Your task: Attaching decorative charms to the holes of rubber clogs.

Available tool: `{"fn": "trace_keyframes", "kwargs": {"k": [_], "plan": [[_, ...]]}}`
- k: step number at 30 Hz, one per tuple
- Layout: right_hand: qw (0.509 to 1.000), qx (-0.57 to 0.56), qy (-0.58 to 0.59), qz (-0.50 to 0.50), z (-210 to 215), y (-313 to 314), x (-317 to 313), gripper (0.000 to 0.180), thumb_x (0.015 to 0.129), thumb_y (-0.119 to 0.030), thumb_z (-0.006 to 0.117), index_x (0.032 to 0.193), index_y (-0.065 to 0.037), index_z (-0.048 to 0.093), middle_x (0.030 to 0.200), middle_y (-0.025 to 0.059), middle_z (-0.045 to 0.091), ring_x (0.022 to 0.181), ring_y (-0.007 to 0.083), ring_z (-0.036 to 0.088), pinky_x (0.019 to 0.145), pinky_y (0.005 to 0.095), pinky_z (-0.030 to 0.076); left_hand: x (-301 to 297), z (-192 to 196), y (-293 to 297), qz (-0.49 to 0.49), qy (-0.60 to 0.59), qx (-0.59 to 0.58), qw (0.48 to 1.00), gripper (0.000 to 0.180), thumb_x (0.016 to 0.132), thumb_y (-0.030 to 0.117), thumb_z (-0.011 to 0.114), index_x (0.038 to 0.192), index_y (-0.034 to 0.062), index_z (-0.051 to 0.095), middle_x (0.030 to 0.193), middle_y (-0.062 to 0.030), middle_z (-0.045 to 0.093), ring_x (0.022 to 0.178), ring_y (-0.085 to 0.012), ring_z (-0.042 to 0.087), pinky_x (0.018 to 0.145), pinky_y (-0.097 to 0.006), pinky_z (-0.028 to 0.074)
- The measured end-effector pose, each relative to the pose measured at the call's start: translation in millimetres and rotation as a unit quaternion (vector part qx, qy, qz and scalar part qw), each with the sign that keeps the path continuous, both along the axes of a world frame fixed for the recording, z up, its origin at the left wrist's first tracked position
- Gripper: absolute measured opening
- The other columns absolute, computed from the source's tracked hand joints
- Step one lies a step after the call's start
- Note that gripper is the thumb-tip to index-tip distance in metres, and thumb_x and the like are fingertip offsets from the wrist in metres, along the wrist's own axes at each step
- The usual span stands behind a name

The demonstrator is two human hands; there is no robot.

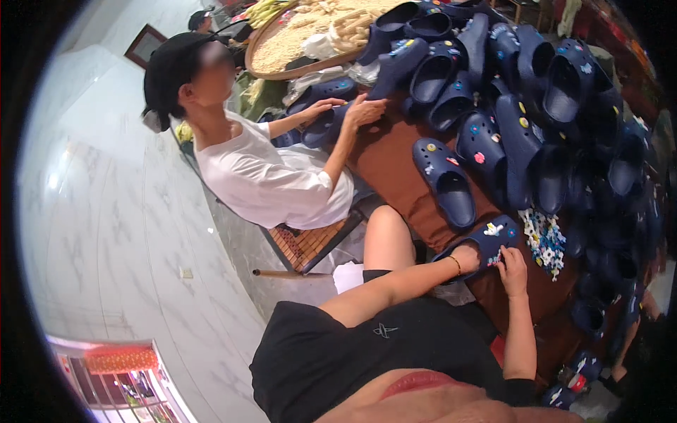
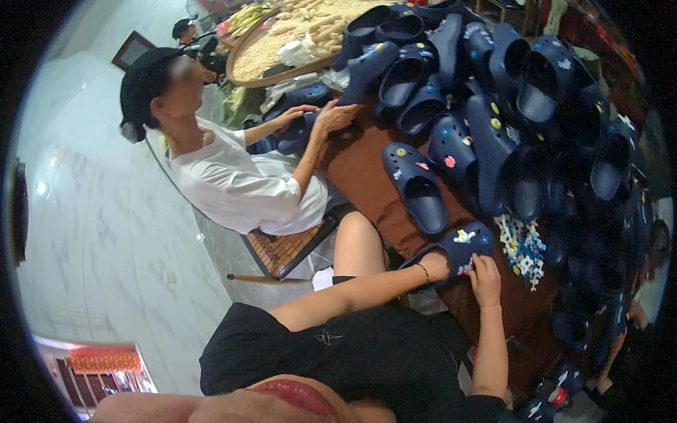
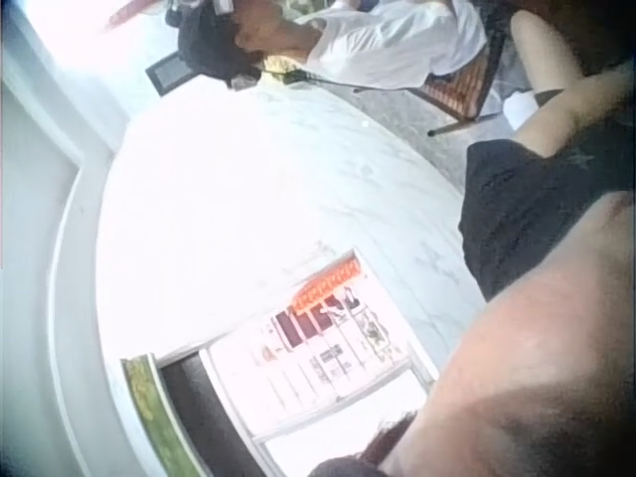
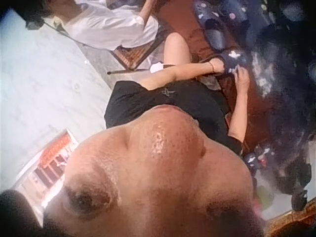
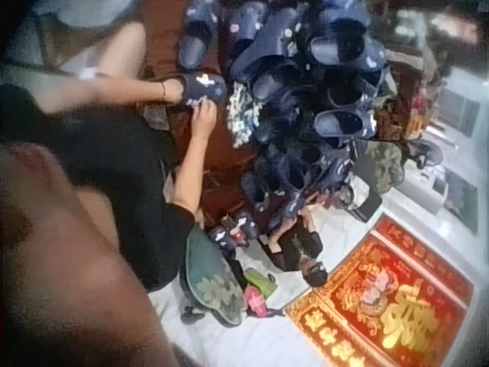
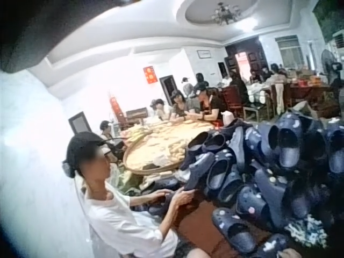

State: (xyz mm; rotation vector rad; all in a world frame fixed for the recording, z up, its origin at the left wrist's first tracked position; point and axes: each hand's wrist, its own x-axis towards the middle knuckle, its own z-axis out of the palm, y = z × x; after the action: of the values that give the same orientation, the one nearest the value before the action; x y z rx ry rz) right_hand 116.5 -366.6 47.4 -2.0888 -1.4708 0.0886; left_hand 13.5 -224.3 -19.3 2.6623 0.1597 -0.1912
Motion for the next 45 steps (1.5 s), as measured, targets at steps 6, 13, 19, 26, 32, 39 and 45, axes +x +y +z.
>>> {"fn": "trace_keyframes", "kwargs": {"k": [6,13,19,26,32,39,45], "plan": [[0.997,0.032,-0.067,-0.004,-4.5,13.0,-4.0,0.029,0.07,-0.002,0.057,0.099,0.002,0.055,0.085,0.0137,0.053,0.078,0.0282,0.053,0.07,0.035,0.045,-2.8,4.0,8.6,-0.068,0.077,0.042,0.994,0.025,0.072,0.018,0.045,0.071,0.0053,0.066,0.079,-0.0159,0.063,0.073,-0.0288,0.061,0.068,-0.039,0.048],[0.989,0.067,-0.117,-0.057,-20.0,17.0,-13.9,0.033,0.067,0.001,0.056,0.101,0.002,0.055,0.081,0.0116,0.051,0.072,0.0271,0.05,0.066,0.0354,0.044,-1.1,6.5,8.4,0.003,0.048,-0.025,0.999,0.024,0.069,0.018,0.046,0.069,0.0029,0.065,0.077,-0.0172,0.062,0.069,-0.0308,0.06,0.066,-0.04,0.047],[0.991,0.099,-0.071,-0.047,-26.9,15.7,-6.3,0.032,0.066,0.001,0.057,0.098,0.001,0.057,0.08,0.011,0.052,0.073,0.0271,0.051,0.066,0.0353,0.044,-1.2,3.9,4.9,-0.002,0.063,-0.017,0.998,0.024,0.068,0.018,0.047,0.068,0.0018,0.064,0.076,-0.0183,0.062,0.068,-0.0315,0.06,0.066,-0.04,0.048],[0.99,0.11,-0.012,-0.09,-21.4,15.5,-11.6,0.023,0.072,0.0,0.054,0.094,0.001,0.059,0.082,0.0132,0.054,0.079,0.0281,0.053,0.072,0.0355,0.044,0.9,-0.5,6.1,-0.054,0.056,0.025,0.997,0.021,0.068,0.017,0.049,0.07,0.0036,0.065,0.075,-0.0166,0.062,0.068,-0.029,0.061,0.063,-0.039,0.048],[0.989,0.101,0.011,-0.106,-12.6,20.2,-14.4,0.023,0.071,0.0,0.053,0.095,0.001,0.053,0.087,0.0153,0.051,0.083,0.0303,0.051,0.073,0.0361,0.042,3.3,20.4,13.4,-0.045,0.065,0.026,0.997,0.023,0.069,0.018,0.047,0.071,0.0038,0.066,0.079,-0.0168,0.062,0.073,-0.029,0.06,0.069,-0.039,0.047],[0.955,0.046,0.258,-0.139,-13.4,16.0,-6.2,0.019,0.068,0.001,0.054,0.087,-0.001,0.051,0.079,0.0114,0.049,0.07,0.0215,0.052,0.064,0.0297,0.043,4.1,20.7,9.9,0.002,0.061,-0.007,0.998,0.026,0.071,0.018,0.045,0.076,0.0017,0.065,0.081,-0.0185,0.061,0.076,-0.0299,0.06,0.072,-0.038,0.046],[0.965,0.047,0.212,-0.147,-30.5,11.1,-10.4,0.007,0.069,-0.002,0.056,0.074,0.0,0.052,0.073,0.0075,0.052,0.067,0.017,0.054,0.062,0.028,0.043,-4.7,15.5,2.8,0.007,0.073,0.002,0.997,0.027,0.072,0.02,0.044,0.077,0.0029,0.065,0.083,-0.019,0.061,0.077,-0.0307,0.06,0.071,-0.039,0.047]]}}
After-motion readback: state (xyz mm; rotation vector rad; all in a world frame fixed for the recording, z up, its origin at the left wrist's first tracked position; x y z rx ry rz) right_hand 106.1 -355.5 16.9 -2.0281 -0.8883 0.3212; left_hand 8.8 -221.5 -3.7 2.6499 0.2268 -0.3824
